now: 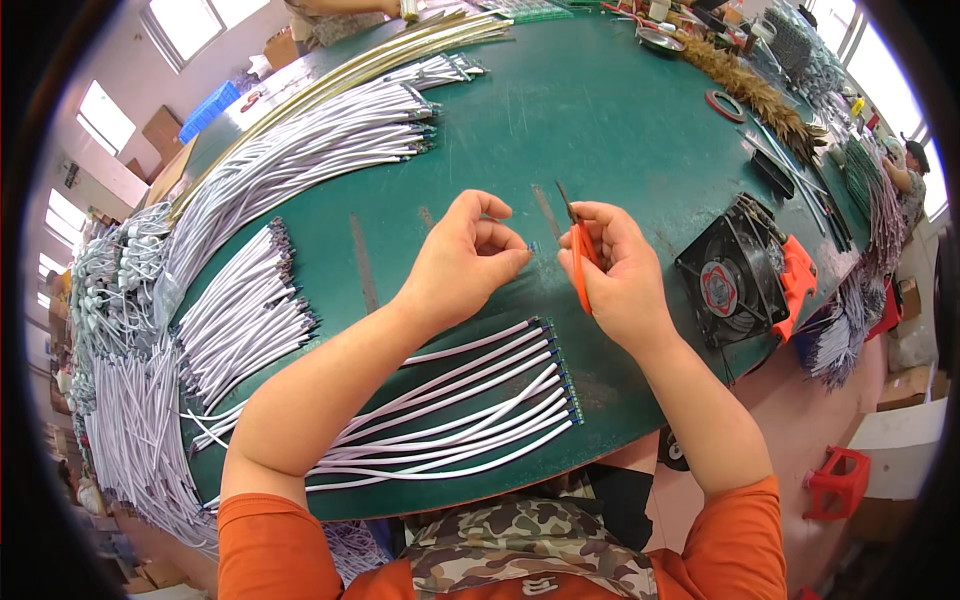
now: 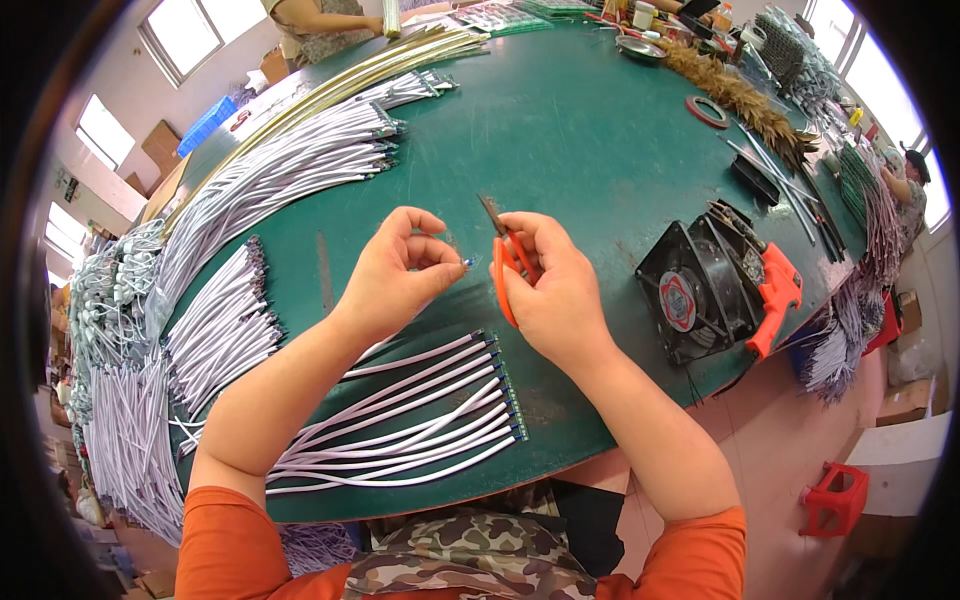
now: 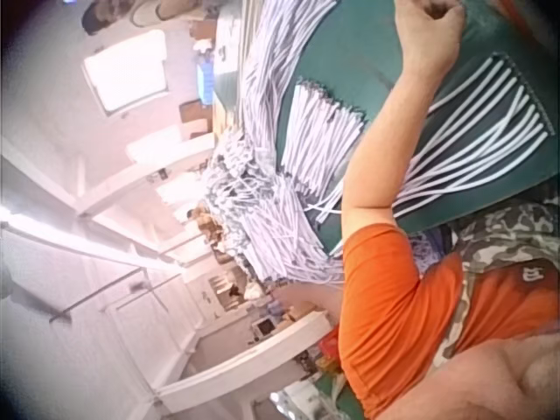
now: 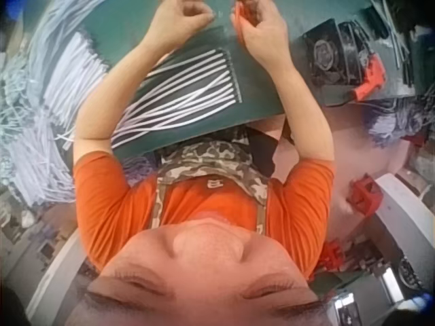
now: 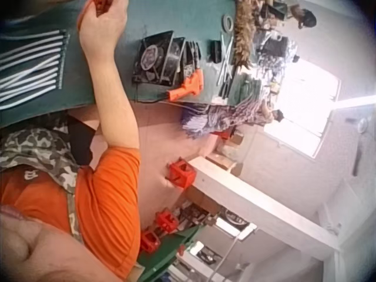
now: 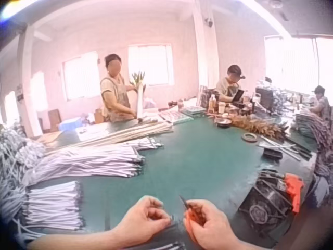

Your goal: The person solders wires onto LED circuit boards using a soldering iron, trims wires with scissors, and positions more LED strips across the table to solder their wires.

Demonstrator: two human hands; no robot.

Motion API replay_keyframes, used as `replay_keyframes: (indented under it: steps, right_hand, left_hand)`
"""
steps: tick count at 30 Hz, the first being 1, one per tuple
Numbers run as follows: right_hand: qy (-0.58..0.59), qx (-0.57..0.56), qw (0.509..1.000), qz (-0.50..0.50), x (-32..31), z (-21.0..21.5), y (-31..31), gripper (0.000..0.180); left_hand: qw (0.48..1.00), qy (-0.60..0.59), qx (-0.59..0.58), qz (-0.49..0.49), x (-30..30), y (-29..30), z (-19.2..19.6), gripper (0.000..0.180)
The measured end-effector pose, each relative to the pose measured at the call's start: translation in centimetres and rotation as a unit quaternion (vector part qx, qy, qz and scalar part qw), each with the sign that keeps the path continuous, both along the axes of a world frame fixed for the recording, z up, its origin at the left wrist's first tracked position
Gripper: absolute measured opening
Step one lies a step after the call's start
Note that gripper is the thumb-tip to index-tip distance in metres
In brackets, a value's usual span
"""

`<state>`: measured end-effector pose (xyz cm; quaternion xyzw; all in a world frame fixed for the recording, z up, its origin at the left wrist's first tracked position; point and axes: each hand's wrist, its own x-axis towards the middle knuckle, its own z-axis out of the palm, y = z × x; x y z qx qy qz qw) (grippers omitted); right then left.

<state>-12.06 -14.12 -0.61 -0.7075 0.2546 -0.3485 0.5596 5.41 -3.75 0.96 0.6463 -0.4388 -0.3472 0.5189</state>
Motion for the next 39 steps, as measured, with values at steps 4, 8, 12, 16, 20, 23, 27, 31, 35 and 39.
replay_keyframes:
  steps: [4, 8, 12, 16, 20, 23, 27, 31, 35, 39]
  right_hand:
    - [-0.011, -0.005, 0.999, 0.036, 0.7, 0.1, -0.1, 0.035]
    - [-0.005, -0.071, 0.996, 0.059, 1.0, -0.2, -0.2, 0.034]
    - [0.046, -0.076, 0.995, 0.045, 0.6, 0.0, -0.1, 0.032]
    - [-0.007, -0.038, 0.999, 0.001, -0.8, 0.9, 0.8, 0.034]
    - [-0.004, -0.043, 0.999, -0.006, -3.3, 0.8, 1.5, 0.039]
    - [-0.015, -0.037, 0.999, -0.005, -5.7, 1.0, 2.0, 0.041]
    - [-0.032, 0.003, 0.999, -0.012, -9.9, 3.2, 3.7, 0.043]
    - [-0.083, -0.143, 0.984, -0.062, -15.3, 5.9, 2.9, 0.046]
    - [-0.047, -0.190, 0.948, -0.252, -20.6, 8.3, -5.8, 0.041]
    - [0.258, -0.214, 0.878, -0.342, -27.8, 7.0, -18.1, 0.039]
  left_hand:
    - [1.000, -0.003, 0.005, -0.013, -0.3, 0.3, -0.5, 0.041]
    - [1.000, -0.013, 0.010, -0.024, -0.5, 0.7, -0.3, 0.040]
    - [0.999, -0.027, -0.015, -0.038, -0.4, 0.7, -1.4, 0.036]
    - [0.994, -0.076, -0.006, -0.074, -0.1, 0.8, -1.6, 0.023]
    - [0.990, -0.104, 0.012, -0.091, -0.3, 0.6, -1.5, 0.016]
    - [0.991, -0.068, 0.071, -0.096, -0.5, 0.2, -1.1, 0.017]
    - [0.983, -0.069, 0.114, -0.127, -0.6, -0.7, -0.6, 0.016]
    - [0.968, -0.135, 0.141, -0.161, -0.3, -1.0, -0.7, 0.009]
    - [0.957, -0.159, 0.166, -0.175, -0.4, -0.9, -0.6, 0.009]
    - [0.939, -0.214, 0.182, -0.198, -0.9, -1.5, -0.4, 0.011]
